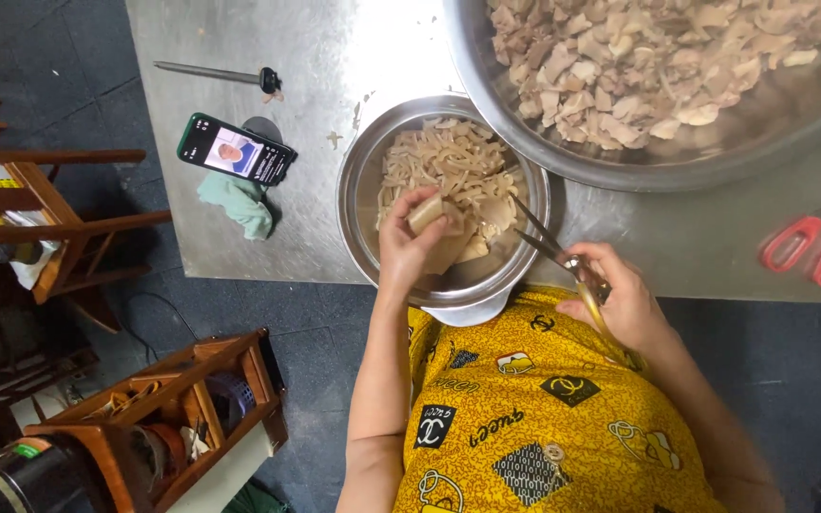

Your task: Cutting pieces of cooked meat into smaller strips using scissors over a metal bowl.

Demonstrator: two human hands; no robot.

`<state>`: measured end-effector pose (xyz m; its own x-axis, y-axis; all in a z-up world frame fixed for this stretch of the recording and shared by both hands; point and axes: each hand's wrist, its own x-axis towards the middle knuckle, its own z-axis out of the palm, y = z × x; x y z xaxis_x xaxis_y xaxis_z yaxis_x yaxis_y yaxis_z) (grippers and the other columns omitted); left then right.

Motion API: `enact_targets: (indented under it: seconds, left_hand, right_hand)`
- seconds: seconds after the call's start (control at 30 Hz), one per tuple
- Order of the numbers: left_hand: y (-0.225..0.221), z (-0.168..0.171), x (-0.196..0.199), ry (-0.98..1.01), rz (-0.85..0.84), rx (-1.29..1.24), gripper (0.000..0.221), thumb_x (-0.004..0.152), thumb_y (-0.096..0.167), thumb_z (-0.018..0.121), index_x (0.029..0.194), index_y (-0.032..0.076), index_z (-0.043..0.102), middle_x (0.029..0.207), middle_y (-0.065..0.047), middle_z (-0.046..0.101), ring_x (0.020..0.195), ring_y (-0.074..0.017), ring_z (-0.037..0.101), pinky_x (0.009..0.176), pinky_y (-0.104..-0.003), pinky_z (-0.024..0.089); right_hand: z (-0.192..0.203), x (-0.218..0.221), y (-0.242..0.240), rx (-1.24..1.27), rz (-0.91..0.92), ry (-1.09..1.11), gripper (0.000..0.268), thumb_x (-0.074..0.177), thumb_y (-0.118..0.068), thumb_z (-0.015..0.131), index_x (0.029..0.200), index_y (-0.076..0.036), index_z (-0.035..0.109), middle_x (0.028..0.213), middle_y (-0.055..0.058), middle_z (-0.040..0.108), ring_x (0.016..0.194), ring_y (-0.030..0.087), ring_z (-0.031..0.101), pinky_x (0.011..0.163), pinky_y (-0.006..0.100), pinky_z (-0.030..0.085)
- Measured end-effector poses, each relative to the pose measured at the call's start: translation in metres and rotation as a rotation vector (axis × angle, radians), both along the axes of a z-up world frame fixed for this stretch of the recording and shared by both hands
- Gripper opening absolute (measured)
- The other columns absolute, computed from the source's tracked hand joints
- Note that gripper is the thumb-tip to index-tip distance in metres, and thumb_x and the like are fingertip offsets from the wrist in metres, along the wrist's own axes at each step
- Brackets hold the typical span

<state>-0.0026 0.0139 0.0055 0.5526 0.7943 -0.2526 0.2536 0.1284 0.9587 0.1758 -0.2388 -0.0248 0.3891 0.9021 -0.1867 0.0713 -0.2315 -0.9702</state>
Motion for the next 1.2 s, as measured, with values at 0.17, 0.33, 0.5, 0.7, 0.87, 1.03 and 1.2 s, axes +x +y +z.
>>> enact_targets:
  seconds: [0.17,0.33,0.5,0.7,0.87,1.03,1.2]
  left_hand:
    - [0.008,-0.002,-0.009,-0.388,0.196,-0.286,0.055,0.08,-0.012,0.079,0.131,-0.005,0.06,0.103,-0.016,0.072,0.086,-0.0221,0.076,0.075,-0.034,0.068]
    - [-0.004,-0.038,-0.013,-0.471,0.247,-0.381,0.036,0.091,0.009,0.074,0.125,0.001,0.064,0.098,-0.019,0.074,0.081,-0.0225,0.075,0.073,-0.033,0.066]
    - [-0.005,-0.048,-0.013,-0.544,0.303,-0.479,0.023,0.094,0.017,0.073,0.114,0.006,0.067,0.091,-0.008,0.069,0.074,-0.0141,0.068,0.067,-0.025,0.06]
    - [-0.016,-0.048,-0.003,-0.456,0.24,-0.366,0.035,0.094,0.025,0.068,0.118,0.001,0.071,0.091,-0.009,0.068,0.07,-0.0087,0.057,0.068,-0.022,0.052]
    - [-0.021,0.005,0.009,-0.416,0.209,-0.291,0.022,0.102,0.014,0.053,0.12,0.001,0.056,0.072,-0.018,0.067,0.063,-0.0185,0.063,0.063,-0.028,0.052]
    - [-0.027,-0.034,0.006,-0.307,0.217,-0.193,0.012,0.099,0.015,0.056,0.095,0.007,0.062,0.071,-0.012,0.068,0.066,-0.0141,0.063,0.064,-0.025,0.052]
    - [-0.036,-0.066,0.009,-0.217,0.327,-0.023,0.019,0.1,0.018,0.061,0.084,0.009,0.065,0.066,-0.006,0.06,0.065,-0.011,0.054,0.063,-0.024,0.049]
  right_hand:
    - [0.017,-0.001,0.013,-0.042,0.06,0.03,0.076,0.066,-0.018,0.088,0.131,-0.003,0.051,0.102,0.021,0.07,0.082,0.037,0.068,0.07,0.044,0.052]
    - [-0.002,-0.008,0.014,-0.096,0.135,-0.001,0.079,0.067,-0.021,0.089,0.134,-0.005,0.049,0.096,0.017,0.069,0.077,0.032,0.066,0.069,0.041,0.052]
    - [0.009,-0.011,0.021,-0.186,0.156,-0.012,0.08,0.067,-0.029,0.089,0.134,-0.008,0.05,0.087,0.014,0.067,0.068,0.027,0.064,0.065,0.038,0.053]
    - [0.017,-0.015,0.029,-0.234,0.146,-0.029,0.084,0.068,-0.029,0.089,0.138,-0.008,0.047,0.079,0.012,0.059,0.062,0.025,0.06,0.06,0.035,0.052]
    - [0.05,-0.017,0.052,-0.33,0.132,-0.224,0.088,0.067,-0.038,0.089,0.138,-0.006,0.047,0.099,0.018,0.06,0.069,0.026,0.059,0.063,0.037,0.05]
    - [0.056,-0.022,0.061,-0.337,0.126,-0.29,0.089,0.067,-0.045,0.088,0.136,-0.007,0.048,0.107,0.021,0.059,0.072,0.028,0.06,0.063,0.04,0.051]
    - [0.061,-0.024,0.064,-0.355,0.131,-0.323,0.089,0.068,-0.048,0.087,0.136,-0.005,0.049,0.111,0.023,0.059,0.072,0.027,0.06,0.062,0.038,0.051]
